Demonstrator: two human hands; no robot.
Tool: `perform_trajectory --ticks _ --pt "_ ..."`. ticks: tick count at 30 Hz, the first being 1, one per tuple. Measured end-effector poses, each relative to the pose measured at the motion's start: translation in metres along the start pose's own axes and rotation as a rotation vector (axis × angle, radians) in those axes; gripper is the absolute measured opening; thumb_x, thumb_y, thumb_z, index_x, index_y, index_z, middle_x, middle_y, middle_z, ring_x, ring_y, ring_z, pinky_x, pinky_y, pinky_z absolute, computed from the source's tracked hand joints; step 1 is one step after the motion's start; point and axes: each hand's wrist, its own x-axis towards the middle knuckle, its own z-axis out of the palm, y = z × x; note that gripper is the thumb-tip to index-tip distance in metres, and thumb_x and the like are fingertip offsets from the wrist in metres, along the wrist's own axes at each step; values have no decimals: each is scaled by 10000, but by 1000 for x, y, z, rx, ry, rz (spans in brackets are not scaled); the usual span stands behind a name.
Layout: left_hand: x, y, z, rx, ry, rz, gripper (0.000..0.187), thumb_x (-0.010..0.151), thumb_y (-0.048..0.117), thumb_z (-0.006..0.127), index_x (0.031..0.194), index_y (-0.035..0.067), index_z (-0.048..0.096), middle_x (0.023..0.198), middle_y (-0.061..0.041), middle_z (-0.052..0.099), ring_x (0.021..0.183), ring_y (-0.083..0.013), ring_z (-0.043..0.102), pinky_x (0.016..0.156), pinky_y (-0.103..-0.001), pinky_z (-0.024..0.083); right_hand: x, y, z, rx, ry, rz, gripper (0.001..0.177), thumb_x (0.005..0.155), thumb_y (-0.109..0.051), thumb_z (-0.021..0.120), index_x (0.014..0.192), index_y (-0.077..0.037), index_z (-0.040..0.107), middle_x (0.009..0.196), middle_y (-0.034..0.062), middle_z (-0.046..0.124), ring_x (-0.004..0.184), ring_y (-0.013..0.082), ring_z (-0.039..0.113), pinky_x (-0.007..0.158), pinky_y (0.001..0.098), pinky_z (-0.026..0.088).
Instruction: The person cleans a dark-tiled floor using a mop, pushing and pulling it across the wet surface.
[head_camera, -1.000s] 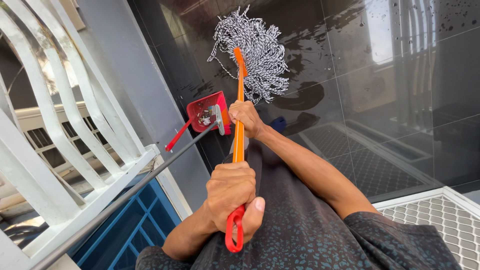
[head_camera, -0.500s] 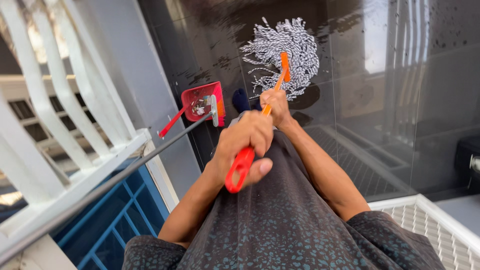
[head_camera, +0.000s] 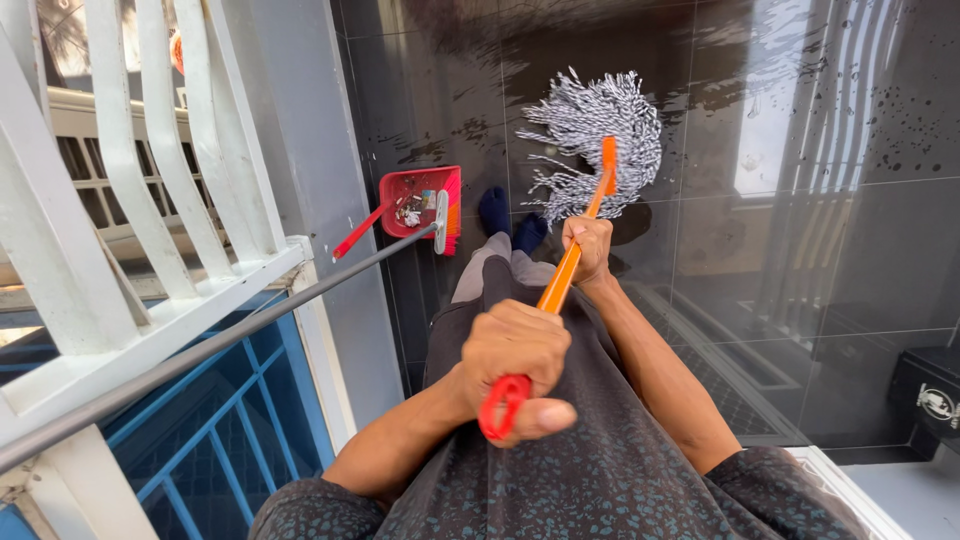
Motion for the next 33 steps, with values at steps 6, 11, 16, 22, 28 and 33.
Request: perform_trajectory --ticks 6,11,16,22,28,33 --pt "-10 -63 -19 -238 136 86 607 942 504 716 631 101 386 593 -18 443 535 -198 497 550 -296 405 -26 59 -4 -276 51 -274 276 906 -22 552 687 -5 385 569 91 460 460 263 472 454 394 294" --pt "5 -73 -26 -119 164 -136 376 936 262 587 688 47 404 660 -59 443 619 -245 495 590 -329 435 -27 72 -6 -406 197 -60 228 867 -54 560 694 -40 411 611 113 470 551 289 485 516 419 302" --pt "27 -7 -33 200 -45 -55 374 863 134 637 636 81 345 612 -71 352 544 -281 376 532 -386 289 34 37 45 187 260 241 387 911 -275 408 606 -40 449 587 88 429 570 220 390 593 369 306" --pt "34 45 -31 331 -47 -87 368 735 52 659 599 117 324 562 -38 334 485 -238 358 545 -390 273 93 -25 102 279 86 129 382 885 -345 382 653 -41 388 642 99 406 691 245 397 773 387 339" --pt "31 39 -33 534 -140 -100 334 732 74 700 619 112 388 569 -38 365 508 -234 389 549 -385 284 131 -45 136 370 -110 132 353 905 -349 337 764 -34 408 761 111 421 764 250 424 829 373 363" --pt "25 23 -23 600 -212 21 317 715 104 698 617 115 397 573 -25 378 500 -219 404 524 -373 297 155 -61 157 548 -256 49 336 933 -319 361 784 -31 451 829 139 515 862 280 487 935 403 398"
